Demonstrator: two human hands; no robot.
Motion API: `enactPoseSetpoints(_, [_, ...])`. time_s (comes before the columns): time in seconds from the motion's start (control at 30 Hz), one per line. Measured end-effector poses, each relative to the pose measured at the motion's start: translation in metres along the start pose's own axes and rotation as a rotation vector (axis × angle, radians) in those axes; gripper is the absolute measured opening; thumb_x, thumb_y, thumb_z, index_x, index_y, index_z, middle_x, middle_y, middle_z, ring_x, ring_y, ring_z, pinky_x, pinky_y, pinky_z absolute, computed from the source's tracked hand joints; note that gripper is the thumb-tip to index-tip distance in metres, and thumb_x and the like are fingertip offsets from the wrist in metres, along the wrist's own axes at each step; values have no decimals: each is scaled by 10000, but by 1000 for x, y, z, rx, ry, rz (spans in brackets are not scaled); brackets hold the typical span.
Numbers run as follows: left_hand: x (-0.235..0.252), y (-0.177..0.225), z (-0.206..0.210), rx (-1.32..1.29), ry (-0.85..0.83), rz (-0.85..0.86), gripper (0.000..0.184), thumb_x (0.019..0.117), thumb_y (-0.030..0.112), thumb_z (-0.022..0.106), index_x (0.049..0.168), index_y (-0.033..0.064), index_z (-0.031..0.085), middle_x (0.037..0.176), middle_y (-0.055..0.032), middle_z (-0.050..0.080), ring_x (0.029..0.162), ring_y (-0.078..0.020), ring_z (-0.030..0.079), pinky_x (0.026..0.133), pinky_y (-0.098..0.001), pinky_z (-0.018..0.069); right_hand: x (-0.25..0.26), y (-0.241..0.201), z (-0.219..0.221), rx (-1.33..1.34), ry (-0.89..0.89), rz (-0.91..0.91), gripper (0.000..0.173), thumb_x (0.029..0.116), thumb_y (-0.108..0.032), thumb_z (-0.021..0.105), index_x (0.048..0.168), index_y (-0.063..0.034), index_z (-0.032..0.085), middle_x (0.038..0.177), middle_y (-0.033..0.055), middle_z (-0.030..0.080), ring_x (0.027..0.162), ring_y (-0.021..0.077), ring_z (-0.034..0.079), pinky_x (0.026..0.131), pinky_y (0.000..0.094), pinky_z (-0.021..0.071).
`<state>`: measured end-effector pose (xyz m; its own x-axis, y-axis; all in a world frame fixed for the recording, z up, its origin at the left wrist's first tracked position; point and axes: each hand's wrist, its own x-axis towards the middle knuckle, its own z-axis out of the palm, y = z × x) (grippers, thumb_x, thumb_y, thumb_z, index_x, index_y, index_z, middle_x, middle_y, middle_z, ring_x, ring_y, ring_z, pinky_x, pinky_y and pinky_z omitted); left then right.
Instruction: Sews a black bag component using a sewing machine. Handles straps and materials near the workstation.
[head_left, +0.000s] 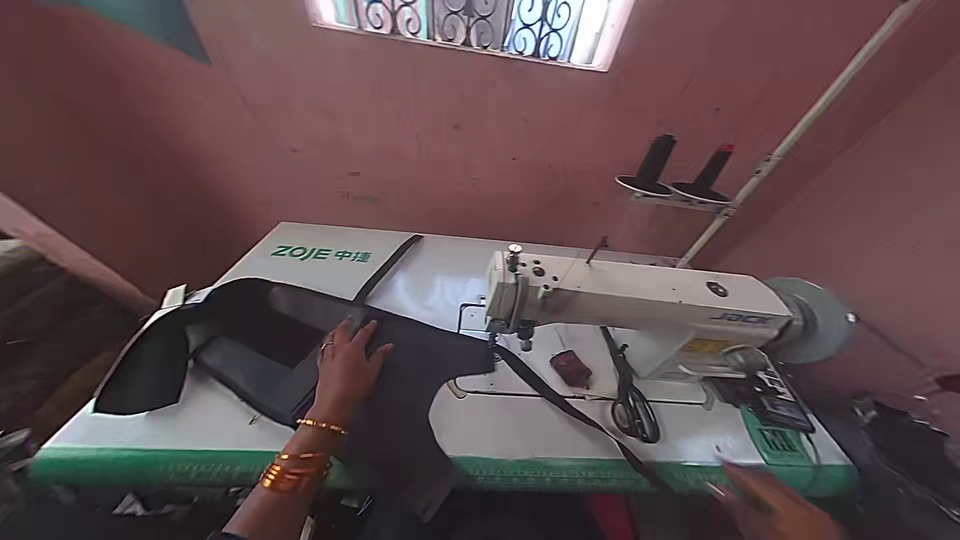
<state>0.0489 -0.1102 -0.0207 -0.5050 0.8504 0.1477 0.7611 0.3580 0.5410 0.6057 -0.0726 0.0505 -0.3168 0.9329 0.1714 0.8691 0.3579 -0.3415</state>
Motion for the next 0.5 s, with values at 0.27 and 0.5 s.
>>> enactPoseSetpoints(0.27, [7, 82, 74, -107, -157, 907, 209, 940, 211, 716, 1065, 61, 789, 1092, -110, 769, 1082, -314, 718, 944, -465, 572, 161, -122, 112, -106, -274, -298, 416, 1077, -195, 484, 1370, 80, 589, 1401, 259, 600, 1386, 412, 509, 1219, 585, 263])
enactPoseSetpoints(0.5, [33, 70, 101, -33, 81, 1281, 155, 942, 128, 617, 902, 37, 737, 918, -100, 763, 869, -268, 748, 763, -379, 614, 191, -192, 171, 167, -231, -76, 394, 997, -191, 607, 1283, 77, 647, 1364, 299, 585, 1331, 401, 528, 1148, 448, 394])
